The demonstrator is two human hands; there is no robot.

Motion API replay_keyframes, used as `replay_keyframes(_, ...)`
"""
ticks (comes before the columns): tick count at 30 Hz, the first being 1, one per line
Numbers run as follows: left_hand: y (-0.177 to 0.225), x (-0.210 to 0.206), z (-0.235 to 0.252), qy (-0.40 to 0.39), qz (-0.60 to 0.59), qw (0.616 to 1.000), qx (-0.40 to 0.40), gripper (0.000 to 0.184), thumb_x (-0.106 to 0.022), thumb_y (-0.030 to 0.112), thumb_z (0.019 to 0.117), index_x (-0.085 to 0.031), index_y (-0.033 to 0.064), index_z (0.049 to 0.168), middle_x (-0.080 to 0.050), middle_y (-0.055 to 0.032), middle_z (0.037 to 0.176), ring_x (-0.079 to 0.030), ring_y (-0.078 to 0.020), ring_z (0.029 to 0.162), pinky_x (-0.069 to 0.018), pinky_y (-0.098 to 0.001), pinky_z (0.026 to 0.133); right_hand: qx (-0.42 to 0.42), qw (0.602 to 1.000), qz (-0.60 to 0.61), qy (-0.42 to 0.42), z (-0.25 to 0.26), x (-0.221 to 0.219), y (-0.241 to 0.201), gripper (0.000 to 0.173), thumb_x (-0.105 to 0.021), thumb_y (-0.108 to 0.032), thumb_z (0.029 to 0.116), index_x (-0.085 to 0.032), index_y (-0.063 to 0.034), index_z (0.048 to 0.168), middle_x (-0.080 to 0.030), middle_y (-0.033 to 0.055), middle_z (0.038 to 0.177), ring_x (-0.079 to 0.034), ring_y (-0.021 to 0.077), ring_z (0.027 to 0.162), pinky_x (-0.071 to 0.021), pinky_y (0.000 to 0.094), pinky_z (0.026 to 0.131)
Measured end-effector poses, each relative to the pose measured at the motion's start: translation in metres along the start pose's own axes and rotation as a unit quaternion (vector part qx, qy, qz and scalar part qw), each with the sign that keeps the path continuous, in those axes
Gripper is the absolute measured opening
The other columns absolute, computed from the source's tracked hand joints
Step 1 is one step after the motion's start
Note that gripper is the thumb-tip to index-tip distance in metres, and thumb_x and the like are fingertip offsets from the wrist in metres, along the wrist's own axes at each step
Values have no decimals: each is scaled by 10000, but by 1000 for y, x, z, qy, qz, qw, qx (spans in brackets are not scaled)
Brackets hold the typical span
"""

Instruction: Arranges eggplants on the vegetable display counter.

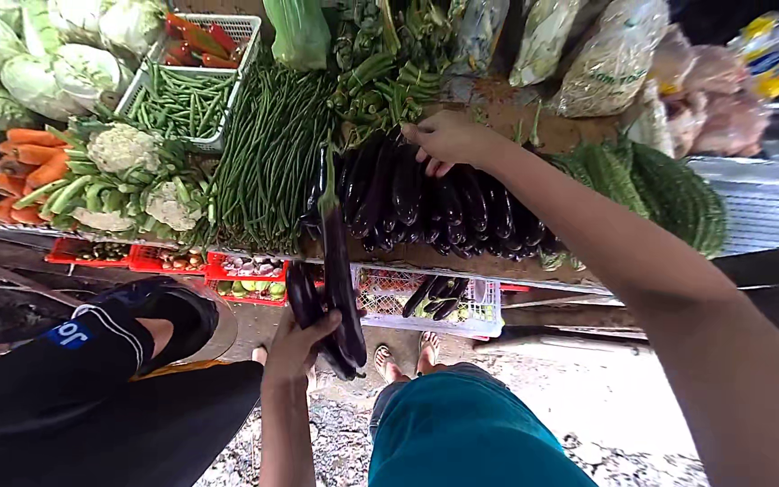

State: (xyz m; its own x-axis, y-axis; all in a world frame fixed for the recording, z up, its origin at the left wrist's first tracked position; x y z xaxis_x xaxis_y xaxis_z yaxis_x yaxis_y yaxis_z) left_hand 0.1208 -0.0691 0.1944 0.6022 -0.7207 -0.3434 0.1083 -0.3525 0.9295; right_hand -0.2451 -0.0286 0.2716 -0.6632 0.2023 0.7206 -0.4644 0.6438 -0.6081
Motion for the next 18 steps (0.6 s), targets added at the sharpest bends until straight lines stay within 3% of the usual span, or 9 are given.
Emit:
replay_keyframes(2, 28, -25, 20, 28, 7, 999, 23, 449, -825, 200, 820, -629, 69, 1202, -755, -57, 995, -744, -173, 886, -639, -365, 814, 178, 982, -41, 44, -36, 13, -17, 454, -508, -406, 1082, -669, -38, 1293, -709, 163, 1191, -700, 295, 1064, -537, 530, 962)
replay_keyframes(4, 48, -49, 38, 27, 14, 998, 59, 330, -728, 133, 897, -642, 83, 1212, -754, -58, 955, -740, -151, 827, -640, -327, 759, 320, 943, -62, 70, -76, 17, -36, 391, -606, -278, 1039, -622, -99, 1387, -668, 95, 1321, -671, 203, 1171, -562, 405, 999)
replay_keyframes(5, 53, -57, 47, 9, 6, 997, 75, 315, -714, 144, 920, -640, 71, 1218, -756, -92, 958, -749, -179, 821, -646, -345, 748, 396, 908, -103, 93, -94, 17, -43, 414, -628, -162, 1003, -602, -99, 1411, -607, 111, 1400, -610, 227, 1264, -530, 404, 1053)
replay_keyframes(7, 59, -70, 60, -50, -19, 995, 89, 331, -731, 185, 924, -646, 57, 1217, -753, -142, 988, -757, -228, 844, -650, -378, 758, 517, 813, -233, 131, -119, 13, -49, 483, -568, -14, 955, -621, -159, 1412, -528, 127, 1519, -425, 343, 1456, -348, 501, 1205)
replay_keyframes(8, 61, -77, 64, -69, -22, 993, 93, 335, -750, 194, 905, -662, 59, 1199, -754, -142, 976, -757, -225, 836, -651, -375, 750, 553, 773, -280, 137, -125, 10, -47, 438, -532, -14, 983, -647, -157, 1381, -554, 116, 1505, -421, 357, 1467, -309, 517, 1231)
replay_keyframes(11, 65, -94, 70, -98, -5, 990, 101, 278, -750, 153, 889, -685, 70, 1145, -761, -112, 924, -756, -187, 793, -649, -342, 723, 600, 709, -334, 158, -130, 7, -36, 369, -456, 7, 1044, -664, -115, 1323, -660, 109, 1372, -538, 332, 1382, -376, 485, 1193)
replay_keyframes(13, 68, -101, 72, -98, 18, 990, 101, 265, -708, 200, 946, -687, 79, 1181, -755, -90, 962, -746, -164, 815, -641, -322, 723, 599, 707, -336, 170, -129, 14, -30, 370, -448, 60, 1030, -669, -78, 1293, -678, 137, 1337, -566, 345, 1358, -399, 497, 1183)
replay_keyframes(16, 85, -100, 76, -75, 84, 992, 64, 310, -531, 272, 1065, -654, 104, 1295, -713, -47, 1195, -721, -167, 990, -628, -341, 811, 538, 772, -303, 152, -104, 40, -19, 365, -508, 55, 1001, -682, -75, 1293, -647, 156, 1385, -509, 375, 1409, -338, 527, 1226)
replay_keyframes(18, 97, -92, 80, -42, 109, 993, 32, 311, -502, 325, 1073, -654, 140, 1272, -707, -7, 1175, -705, -109, 853, -608, -267, 694, 498, 818, -273, 93, -71, 49, -6, 385, -611, 56, 949, -697, -90, 1295, -636, 146, 1405, -480, 366, 1434, -278, 536, 1252)
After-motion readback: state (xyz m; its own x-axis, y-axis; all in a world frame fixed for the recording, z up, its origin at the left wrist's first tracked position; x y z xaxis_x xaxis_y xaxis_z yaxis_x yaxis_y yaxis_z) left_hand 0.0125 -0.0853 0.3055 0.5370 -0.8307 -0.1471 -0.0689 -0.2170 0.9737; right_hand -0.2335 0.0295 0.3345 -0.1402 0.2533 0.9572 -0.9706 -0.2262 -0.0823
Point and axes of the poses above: each hand's wrist, its own z-axis towards the middle knuckle, its own x-axis out of the back of the hand, y = z × x, the point moved 3 cm from there along z, towards the middle knuckle
